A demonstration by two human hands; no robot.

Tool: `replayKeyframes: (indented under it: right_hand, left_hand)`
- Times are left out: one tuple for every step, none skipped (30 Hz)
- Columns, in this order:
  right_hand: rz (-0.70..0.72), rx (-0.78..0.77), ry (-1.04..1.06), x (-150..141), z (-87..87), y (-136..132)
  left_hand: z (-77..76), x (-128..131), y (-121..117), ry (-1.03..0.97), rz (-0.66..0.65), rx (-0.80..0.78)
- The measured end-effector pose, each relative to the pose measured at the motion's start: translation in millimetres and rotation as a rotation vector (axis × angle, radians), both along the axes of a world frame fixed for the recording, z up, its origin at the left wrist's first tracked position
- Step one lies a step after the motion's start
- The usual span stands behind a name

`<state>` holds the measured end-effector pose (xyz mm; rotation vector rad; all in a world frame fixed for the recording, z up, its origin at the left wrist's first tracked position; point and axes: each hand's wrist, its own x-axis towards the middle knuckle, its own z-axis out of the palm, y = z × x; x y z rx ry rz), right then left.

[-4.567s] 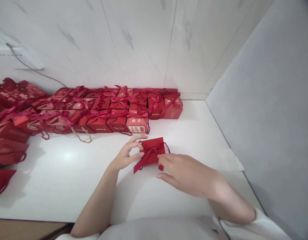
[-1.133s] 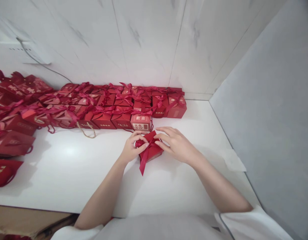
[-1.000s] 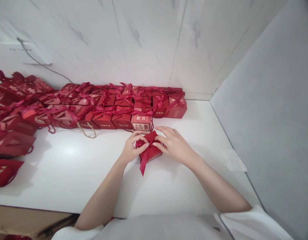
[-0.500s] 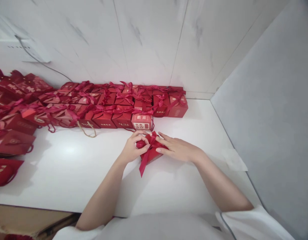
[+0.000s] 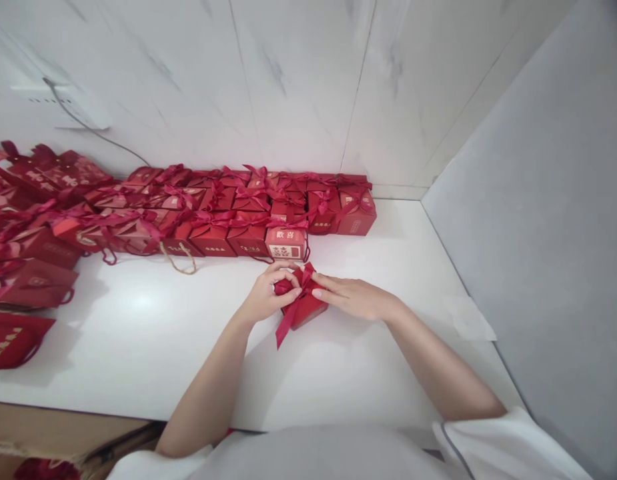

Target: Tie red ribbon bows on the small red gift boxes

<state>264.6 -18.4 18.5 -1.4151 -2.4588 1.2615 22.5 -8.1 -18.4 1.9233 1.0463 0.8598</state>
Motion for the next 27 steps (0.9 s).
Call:
replayKeyframes:
  right_hand:
    - [0.005, 0.003, 0.028, 0.8, -0.1, -0.7]
    - [0.012, 0.012, 0.058, 2.0, 0.0, -1.4]
    - [0.018, 0.024, 0.083, 3.3, 0.2, -1.9]
    - [0.021, 0.037, 0.102, 4.9, 0.5, -2.3]
    - [0.022, 0.052, 0.112, 6.6, 0.9, -2.5]
    - [0.021, 0.064, 0.113, 8.4, 1.4, -2.5]
    - [0.021, 0.072, 0.108, 10.1, 1.8, -2.5]
    - [0.020, 0.077, 0.103, 11.6, 2.3, -2.3]
    - [0.020, 0.081, 0.100, 12.8, 2.8, -2.2]
    - [0.021, 0.083, 0.098, 13.6, 3.2, -2.0]
    - [0.022, 0.085, 0.098, 14.1, 3.6, -1.8]
    - [0.023, 0.084, 0.098, 14.2, 4.0, -1.7]
    - [0.024, 0.079, 0.094, 14.1, 4.3, -1.6]
    - [0.024, 0.069, 0.085, 13.8, 4.6, -1.5]
    - [0.023, 0.057, 0.071, 13.5, 4.8, -1.4]
    - [0.023, 0.044, 0.057, 13.2, 5.2, -1.2]
    - [0.024, 0.033, 0.045, 12.9, 5.7, -1.0]
    - [0.025, 0.026, 0.033, 12.7, 6.5, -0.8]
    - [0.026, 0.022, 0.024, 12.5, 7.5, -0.5]
    - [0.028, 0.020, 0.015, 12.4, 8.7, -0.4]
    - [0.030, 0.017, 0.006, 12.1, 10.0, -0.4]
    - [0.035, 0.015, 0.000, 11.8, 11.2, -0.7]
    - [0.042, 0.013, -0.003, 11.3, 12.1, -1.0]
    - [0.053, 0.014, -0.001, 10.6, 12.6, -1.6]
    - [0.061, 0.021, 0.002, 9.9, 12.7, -2.2]
    - [0.062, 0.038, 0.002, 9.0, 12.3, -2.8]
    - [0.059, 0.062, 0.000, 8.1, 11.4, -3.3]
  left_hand:
    - [0.2, 0.8, -0.1, -0.046, 0.015, -0.023]
    - [0.5, 1.4, -0.1, -0.112, 0.039, -0.060]
    - [1.0, 1.7, 0.0, -0.189, 0.069, -0.107]
    - [1.5, 1.5, 0.3, -0.263, 0.102, -0.156]
    - [2.2, 0.7, 0.7, -0.322, 0.135, -0.197]
    - [2.8, -0.6, 1.3, -0.358, 0.160, -0.222]
    - [3.2, -2.3, 1.9, -0.371, 0.174, -0.230]
    - [3.4, -4.2, 2.4, -0.370, 0.179, -0.225]
    - [3.3, -6.1, 2.7, -0.366, 0.173, -0.212]
    - [2.8, -7.6, 2.8, -0.355, 0.153, -0.196]
    - [2.0, -8.5, 2.7, -0.334, 0.123, -0.180]
    - [1.0, -8.8, 2.4, -0.304, 0.092, -0.167]
    - [-0.2, -8.5, 2.1, -0.274, 0.068, -0.157]
    - [-1.4, -7.8, 1.9, -0.252, 0.056, -0.155]
    - [-2.6, -6.8, 1.8, -0.242, 0.057, -0.164]
    - [-3.8, -5.8, 2.1, -0.245, 0.069, -0.184]
    - [-4.9, -4.9, 2.6, -0.260, 0.088, -0.211]
    - [-5.9, -4.4, 3.4, -0.280, 0.109, -0.238]
    - [-6.9, -4.1, 4.4, -0.298, 0.132, -0.261]
    - [-7.8, -4.2, 5.3, -0.313, 0.153, -0.279]
    - [-8.6, -4.4, 6.3, -0.324, 0.168, -0.292]
    - [-9.3, -4.8, 7.1, -0.333, 0.174, -0.304]
    - [-9.8, -5.1, 7.7, -0.341, 0.174, -0.315]
    - [-10.1, -5.4, 8.1, -0.348, 0.170, -0.327]
    - [-10.1, -5.6, 8.4, -0.354, 0.165, -0.337]
    - [-9.8, -5.7, 8.4, -0.357, 0.164, -0.344]
    - [-9.2, -5.7, 8.4, -0.357, 0.168, -0.345]
